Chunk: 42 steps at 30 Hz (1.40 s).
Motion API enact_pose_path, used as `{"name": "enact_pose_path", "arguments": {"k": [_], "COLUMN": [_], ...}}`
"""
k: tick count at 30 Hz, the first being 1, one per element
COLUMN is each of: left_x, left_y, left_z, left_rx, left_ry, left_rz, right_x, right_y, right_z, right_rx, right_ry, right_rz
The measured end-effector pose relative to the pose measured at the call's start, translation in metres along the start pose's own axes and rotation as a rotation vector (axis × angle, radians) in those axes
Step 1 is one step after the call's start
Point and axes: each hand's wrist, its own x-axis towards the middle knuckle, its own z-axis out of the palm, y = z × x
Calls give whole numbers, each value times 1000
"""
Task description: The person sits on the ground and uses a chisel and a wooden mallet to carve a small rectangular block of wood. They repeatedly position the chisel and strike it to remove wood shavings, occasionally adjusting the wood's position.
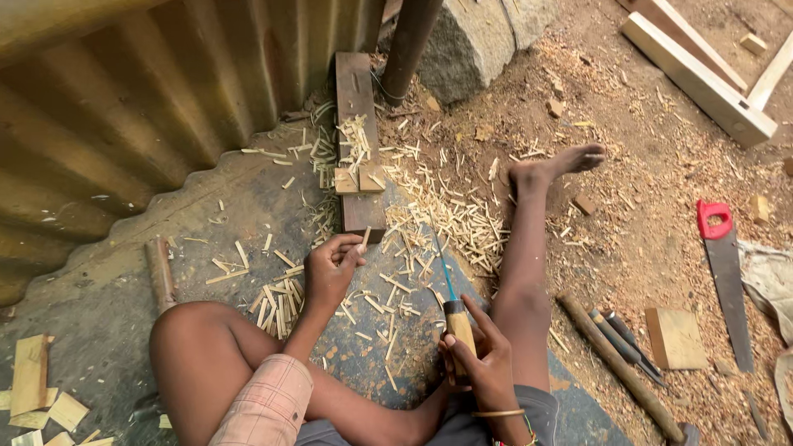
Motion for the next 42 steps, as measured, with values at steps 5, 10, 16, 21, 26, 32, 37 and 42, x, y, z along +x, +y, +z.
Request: {"name": "enact_pose_path", "arguments": {"k": [5, 10, 16, 21, 26, 32, 37, 42], "left_x": [-1, 13, 20, 19, 11, 13, 17, 5], "left_y": [1, 17, 20, 19, 14, 12, 9, 12], "left_z": [-4, -1, 2, -1, -7, -2, 1, -2], "left_rx": [210, 429, 526, 386, 376, 393, 416, 367], "left_ry": [183, 252, 298, 290, 235, 270, 285, 225], "left_rz": [117, 375, 287, 395, 200, 261, 258, 221], "right_x": [-2, 3, -1, -6, -19, -24, -25, -22], "right_y": [5, -2, 0, -5, -12, -23, -33, -38], "right_z": [9, 21, 22, 27, 34, 46, 54, 62], "right_rx": [-48, -86, -124, -402, -635, -635, -670, -702], "right_ry": [14, -6, -8, 44, 78, 65, 71, 15], "right_rz": [107, 65, 102, -208, -357, -383, -300, -415]}}
